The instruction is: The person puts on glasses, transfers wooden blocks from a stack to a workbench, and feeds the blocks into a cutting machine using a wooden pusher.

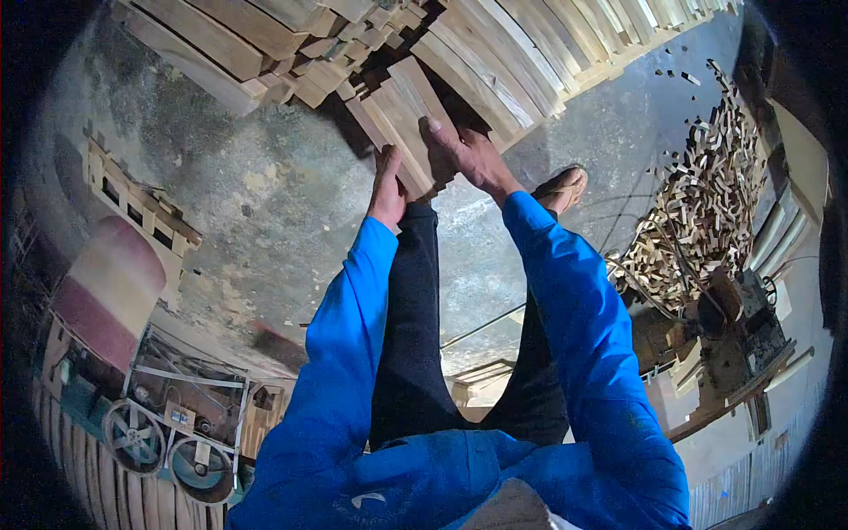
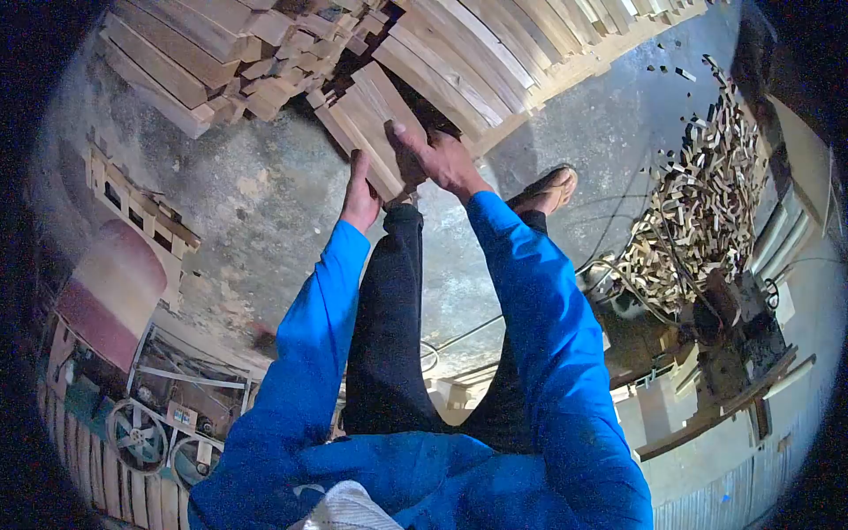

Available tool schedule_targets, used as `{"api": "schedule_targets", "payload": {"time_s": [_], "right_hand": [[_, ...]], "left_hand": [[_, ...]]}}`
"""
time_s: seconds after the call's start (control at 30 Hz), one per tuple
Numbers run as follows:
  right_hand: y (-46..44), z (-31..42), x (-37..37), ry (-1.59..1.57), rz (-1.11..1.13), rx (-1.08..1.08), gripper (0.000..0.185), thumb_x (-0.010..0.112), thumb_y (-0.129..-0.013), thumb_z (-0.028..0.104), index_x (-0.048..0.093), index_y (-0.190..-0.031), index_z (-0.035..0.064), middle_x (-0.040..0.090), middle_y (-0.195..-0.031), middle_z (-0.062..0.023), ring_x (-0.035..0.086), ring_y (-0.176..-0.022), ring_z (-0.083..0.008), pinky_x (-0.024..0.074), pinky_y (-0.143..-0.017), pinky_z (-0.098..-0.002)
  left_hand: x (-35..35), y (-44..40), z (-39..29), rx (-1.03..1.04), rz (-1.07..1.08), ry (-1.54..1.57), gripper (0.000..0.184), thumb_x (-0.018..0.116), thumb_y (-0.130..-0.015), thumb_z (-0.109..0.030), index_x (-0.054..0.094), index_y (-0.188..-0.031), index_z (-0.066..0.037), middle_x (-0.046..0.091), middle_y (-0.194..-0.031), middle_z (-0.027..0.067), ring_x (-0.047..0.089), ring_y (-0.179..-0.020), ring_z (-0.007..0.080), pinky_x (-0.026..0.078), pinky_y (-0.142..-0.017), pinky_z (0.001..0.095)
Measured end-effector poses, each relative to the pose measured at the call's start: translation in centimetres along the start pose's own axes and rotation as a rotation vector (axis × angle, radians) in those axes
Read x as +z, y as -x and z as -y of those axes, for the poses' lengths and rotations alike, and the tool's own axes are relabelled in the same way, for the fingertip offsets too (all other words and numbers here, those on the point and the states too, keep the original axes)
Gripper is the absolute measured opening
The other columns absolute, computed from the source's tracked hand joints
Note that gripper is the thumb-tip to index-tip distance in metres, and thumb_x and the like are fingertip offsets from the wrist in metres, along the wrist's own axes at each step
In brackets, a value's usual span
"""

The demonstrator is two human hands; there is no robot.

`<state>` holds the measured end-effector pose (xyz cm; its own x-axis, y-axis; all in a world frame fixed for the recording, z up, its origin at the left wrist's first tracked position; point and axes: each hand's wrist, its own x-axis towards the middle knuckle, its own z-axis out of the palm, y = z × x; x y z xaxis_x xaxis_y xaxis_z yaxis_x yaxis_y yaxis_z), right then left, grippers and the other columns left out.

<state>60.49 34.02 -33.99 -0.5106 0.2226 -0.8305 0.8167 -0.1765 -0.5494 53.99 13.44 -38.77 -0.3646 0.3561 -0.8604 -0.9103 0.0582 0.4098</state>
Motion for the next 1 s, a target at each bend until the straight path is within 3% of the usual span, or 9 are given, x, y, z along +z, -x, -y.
{"api": "schedule_targets", "payload": {"time_s": [0.07,0.23,0.3,0.37,0.43,0.5,0.57,0.9,1.0], "right_hand": [[-0.2,0.6,-0.1,-0.010,0.022,0.031,0.104,0.053,-0.086,0.085,0.063,-0.135,-0.0054,0.071,-0.122,-0.0253,0.068,-0.113,-0.0343,0.0513,-0.099,-0.0431],[0.9,1.3,0.0,-0.054,0.026,-0.060,0.098,0.062,-0.084,0.079,0.064,-0.134,-0.0056,0.071,-0.121,-0.0256,0.069,-0.111,-0.0347,0.0519,-0.098,-0.0426],[0.3,0.8,0.3,-0.035,-0.003,-0.068,0.097,0.063,-0.084,0.078,0.065,-0.131,-0.0074,0.071,-0.118,-0.0236,0.068,-0.106,-0.0310,0.0524,-0.093,-0.0408],[-0.3,0.5,0.4,-0.006,-0.021,0.067,0.101,0.069,-0.078,0.077,0.063,-0.134,-0.0069,0.071,-0.122,-0.0260,0.069,-0.111,-0.0339,0.0521,-0.098,-0.0422],[0.1,0.2,0.4,-0.162,-0.018,-0.052,0.101,0.072,-0.077,0.075,0.063,-0.136,-0.0073,0.070,-0.124,-0.0249,0.069,-0.112,-0.0332,0.0521,-0.099,-0.0413],[0.2,0.8,-0.1,-0.196,0.008,-0.017,0.100,0.074,-0.078,0.073,0.062,-0.137,-0.0066,0.070,-0.126,-0.0223,0.068,-0.113,-0.0324,0.0521,-0.100,-0.0400],[0.1,1.0,-0.6,-0.282,0.215,0.028,0.100,0.072,-0.082,0.072,0.057,-0.142,-0.0070,0.065,-0.133,-0.0209,0.064,-0.119,-0.0293,0.0488,-0.103,-0.0367],[0.2,-0.3,1.1,-0.328,0.183,-0.039,0.110,0.080,-0.078,0.066,0.042,-0.152,-0.0055,0.058,-0.142,-0.0258,0.057,-0.130,-0.0349,0.0433,-0.113,-0.0409],[1.3,0.1,1.8,-0.348,0.182,-0.067,0.108,0.081,-0.077,0.065,0.043,-0.150,-0.0054,0.059,-0.140,-0.0253,0.058,-0.129,-0.0352,0.0441,-0.113,-0.0411]], "left_hand": [[0.2,0.4,-0.4,0.015,-0.013,0.003,0.091,0.068,-0.098,-0.054,0.018,-0.164,-0.018,0.040,-0.155,0.0131,0.044,-0.141,0.0299,0.041,-0.114,0.0487],[-0.4,0.7,-0.6,0.035,-0.010,-0.027,0.084,0.068,-0.097,-0.053,0.029,-0.161,-0.013,0.046,-0.151,0.0133,0.048,-0.138,0.0288,0.043,-0.113,0.0461],[-0.2,0.8,-0.5,0.005,0.005,-0.054,0.090,0.064,-0.096,-0.063,0.030,-0.161,-0.011,0.047,-0.152,0.0121,0.047,-0.140,0.0273,0.040,-0.117,0.0435],[-0.6,0.1,0.4,0.021,-0.012,-0.050,0.092,0.065,-0.095,-0.063,0.029,-0.161,-0.010,0.047,-0.151,0.0127,0.047,-0.140,0.0286,0.040,-0.117,0.0442],[-0.7,0.1,0.8,0.020,-0.012,0.019,0.074,0.064,-0.099,-0.054,0.041,-0.153,-0.010,0.050,-0.147,0.0113,0.051,-0.134,0.0265,0.044,-0.112,0.0445],[-0.4,0.4,0.3,0.038,-0.004,0.015,0.073,0.064,-0.099,-0.054,0.041,-0.153,-0.010,0.051,-0.146,0.0114,0.051,-0.134,0.0262,0.044,-0.111,0.0442],[-0.3,0.8,-0.1,0.025,-0.011,0.037,0.073,0.065,-0.099,-0.053,0.042,-0.152,-0.009,0.051,-0.144,0.0115,0.051,-0.133,0.0257,0.045,-0.110,0.0430],[0.1,1.1,0.2,0.059,0.023,0.034,0.076,0.065,-0.097,-0.055,0.040,-0.152,-0.009,0.053,-0.140,0.0131,0.055,-0.130,0.0277,0.047,-0.109,0.0446],[0.2,2.5,-0.5,-0.033,0.000,0.092,0.079,0.063,-0.097,-0.056,0.037,-0.153,-0.008,0.055,-0.139,0.0172,0.060,-0.125,0.0322,0.054,-0.103,0.0477]]}}
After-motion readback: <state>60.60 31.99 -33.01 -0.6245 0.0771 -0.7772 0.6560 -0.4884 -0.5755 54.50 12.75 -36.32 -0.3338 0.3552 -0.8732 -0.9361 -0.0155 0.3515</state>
